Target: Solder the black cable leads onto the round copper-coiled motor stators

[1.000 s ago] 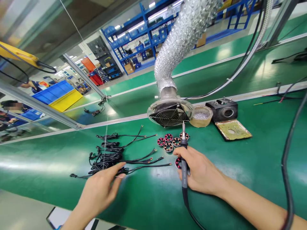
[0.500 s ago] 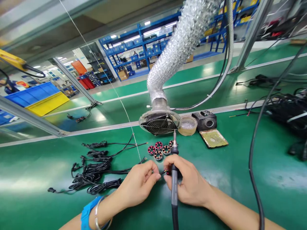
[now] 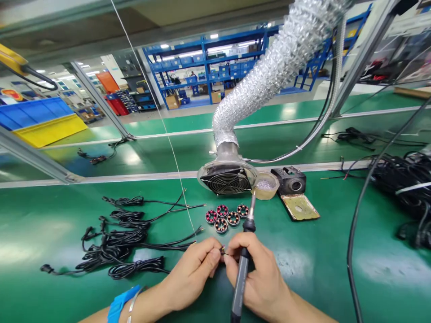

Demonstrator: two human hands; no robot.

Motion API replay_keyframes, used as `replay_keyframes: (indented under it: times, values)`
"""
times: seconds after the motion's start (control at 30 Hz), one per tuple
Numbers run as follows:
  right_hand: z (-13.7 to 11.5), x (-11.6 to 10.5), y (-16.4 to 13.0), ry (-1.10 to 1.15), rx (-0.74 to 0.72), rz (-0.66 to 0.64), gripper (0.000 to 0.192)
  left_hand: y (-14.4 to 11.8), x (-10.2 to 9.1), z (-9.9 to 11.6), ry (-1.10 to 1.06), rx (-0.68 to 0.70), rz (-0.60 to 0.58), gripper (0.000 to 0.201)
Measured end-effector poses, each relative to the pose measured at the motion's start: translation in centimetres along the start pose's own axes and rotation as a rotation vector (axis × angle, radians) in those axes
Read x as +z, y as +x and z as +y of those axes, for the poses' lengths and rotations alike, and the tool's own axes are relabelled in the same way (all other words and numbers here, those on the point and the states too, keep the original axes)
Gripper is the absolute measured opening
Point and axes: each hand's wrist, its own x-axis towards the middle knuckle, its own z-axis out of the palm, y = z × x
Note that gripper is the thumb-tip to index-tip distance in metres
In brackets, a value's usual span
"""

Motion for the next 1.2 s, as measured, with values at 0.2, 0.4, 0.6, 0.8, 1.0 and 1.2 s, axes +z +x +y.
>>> replay_keyframes:
  times: [0.2, 0.4, 0.6, 0.8, 1.0, 1.2]
  values:
    - [-0.5, 0.0, -0.1, 0.084, 0.202, -0.057, 0.024, 0.3, 0.3, -0.8, -0.123, -0.021, 0.083, 0.026]
    - [0.0, 0.6, 0.0, 0.058, 0.174, 0.041, 0.02, 0.5, 0.9, -1.0, -0.202, -0.068, 0.06, 0.025]
    - [0.1, 0.4, 0.2, -0.012, 0.027, 0.028, 0.028, 1.0, 0.7, -0.9, -0.139, -0.069, 0.061, 0.029]
    - [-0.3, -0.4, 1.2, -0.171, -0.32, -0.026, 0.032, 0.9, 0.5, -0.4, 0.063, -0.071, -0.034, 0.022]
    - [0.0, -1.5, 1.8, -0.265, -0.257, -0.083, 0.018, 0.8, 0.3, 0.0, 0.207, -0.006, -0.019, 0.02]
    - [0.7, -2.4, 2.1, -0.22, -0.171, -0.105, 0.021, 1.1, -0.5, 0.1, 0.158, -0.007, -0.024, 0.019]
